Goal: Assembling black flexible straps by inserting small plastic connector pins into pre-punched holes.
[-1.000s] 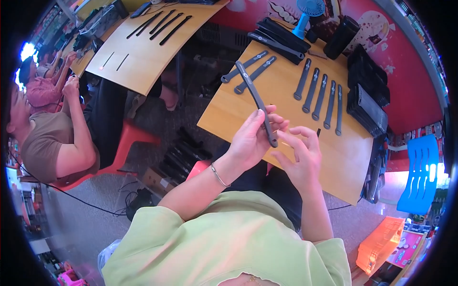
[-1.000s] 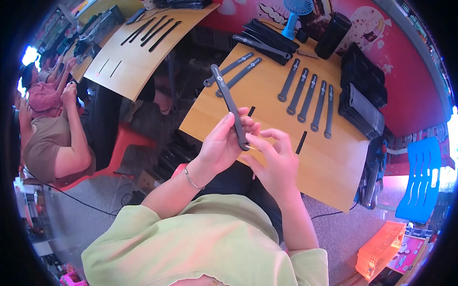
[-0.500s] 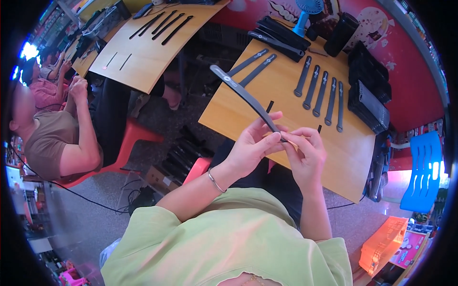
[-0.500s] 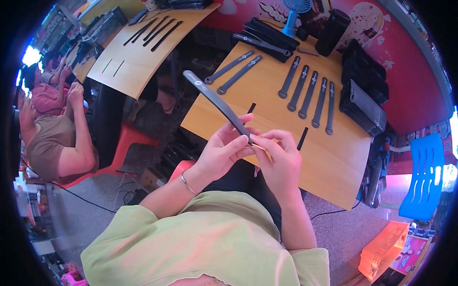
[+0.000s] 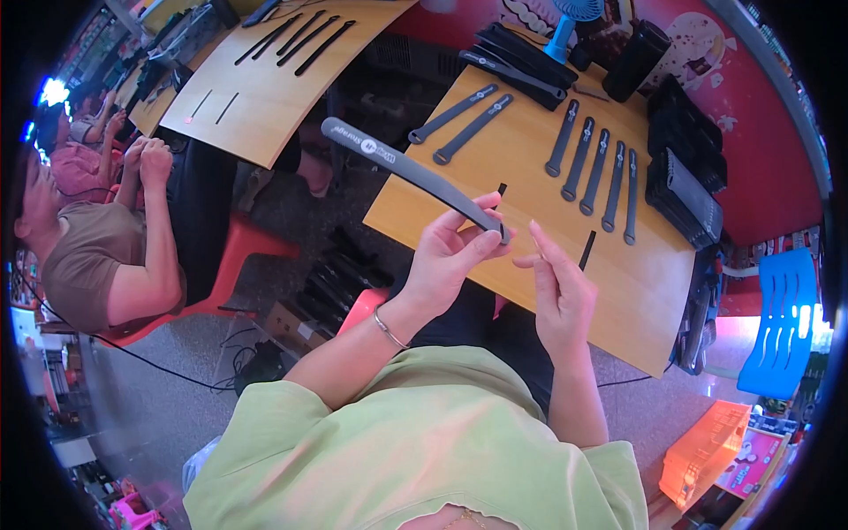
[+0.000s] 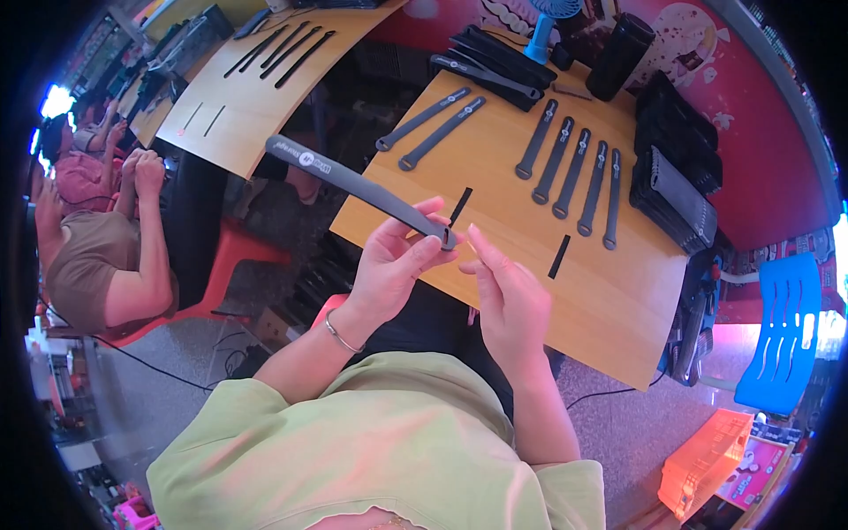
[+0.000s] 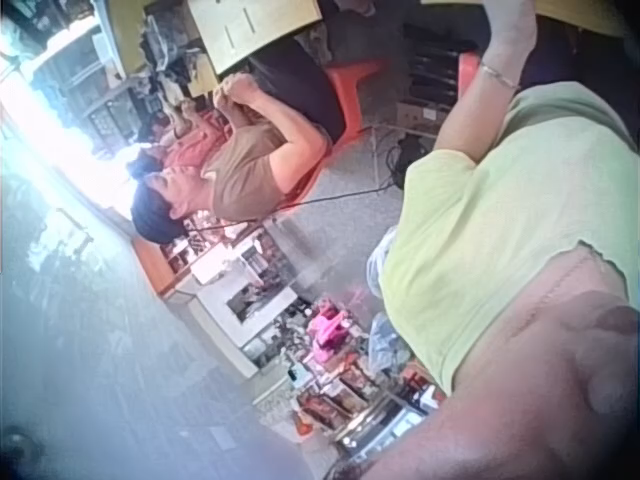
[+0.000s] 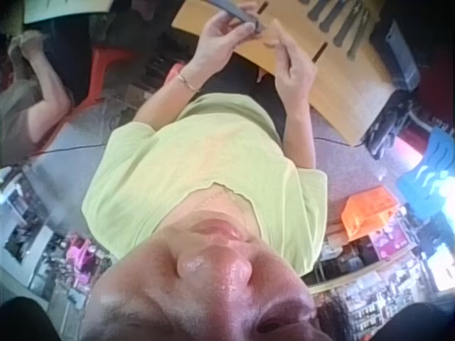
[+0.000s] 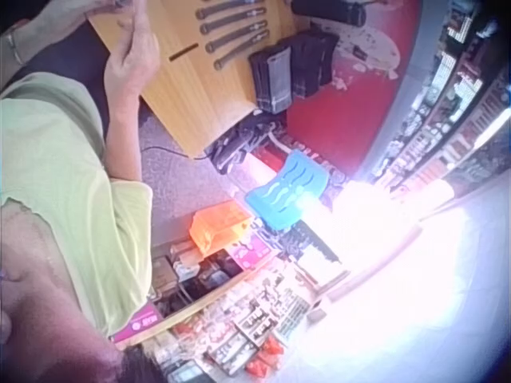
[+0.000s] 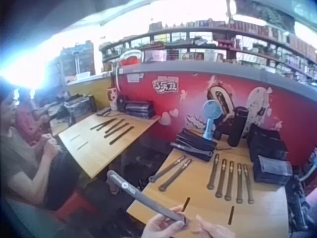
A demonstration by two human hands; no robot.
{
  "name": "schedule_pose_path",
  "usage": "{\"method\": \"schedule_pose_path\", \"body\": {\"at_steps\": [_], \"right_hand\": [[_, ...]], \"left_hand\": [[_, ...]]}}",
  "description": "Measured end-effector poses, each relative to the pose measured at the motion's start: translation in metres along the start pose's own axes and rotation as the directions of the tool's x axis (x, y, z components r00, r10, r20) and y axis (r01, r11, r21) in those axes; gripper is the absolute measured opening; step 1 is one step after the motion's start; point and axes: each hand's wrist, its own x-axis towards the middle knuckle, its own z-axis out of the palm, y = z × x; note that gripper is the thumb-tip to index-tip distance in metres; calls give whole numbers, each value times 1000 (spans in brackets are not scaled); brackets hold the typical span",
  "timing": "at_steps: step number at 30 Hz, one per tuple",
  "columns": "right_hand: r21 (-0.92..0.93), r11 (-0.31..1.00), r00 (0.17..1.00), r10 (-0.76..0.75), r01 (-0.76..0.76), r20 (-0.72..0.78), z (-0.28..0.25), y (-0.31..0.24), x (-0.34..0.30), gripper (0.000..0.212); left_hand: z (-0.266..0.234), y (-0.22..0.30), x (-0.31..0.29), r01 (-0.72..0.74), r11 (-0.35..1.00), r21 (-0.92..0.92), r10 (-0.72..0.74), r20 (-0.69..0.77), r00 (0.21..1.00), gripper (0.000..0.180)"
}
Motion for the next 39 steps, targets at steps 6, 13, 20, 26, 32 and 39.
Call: {"method": "schedule_pose_path", "body": {"at_steps": [6, 13, 20, 26, 32, 39], "right_hand": [[68, 962, 961, 257, -264, 101, 1, -10, -2, 25], [9, 999, 999, 41, -41, 12, 13, -1, -2, 21], [-71, 995, 998, 64, -65, -18, 12, -7, -1, 19], [-120, 992, 999, 40, -43, -26, 12, -6, -1, 21], [-148, 989, 999, 24, -29, -36, 12, -3, -2, 21], [-163, 986, 999, 26, -33, -45, 11, -3, -1, 20]], "left_hand": [[-4, 3, 0, 16, 1000, -5, -16, -9, 1000, 44], [-5, 5, 0, 15, 998, -62, -16, -16, 1000, 45], [-3, 3, 0, -17, 996, -90, 15, -18, 1000, 45], [-2, 2, -1, -29, 998, -56, 28, -31, 999, 44], [-1, 2, 0, -36, 997, -63, 33, -43, 999, 43], [-1, 0, 0, -77, 997, -23, 76, -48, 996, 41]]}}
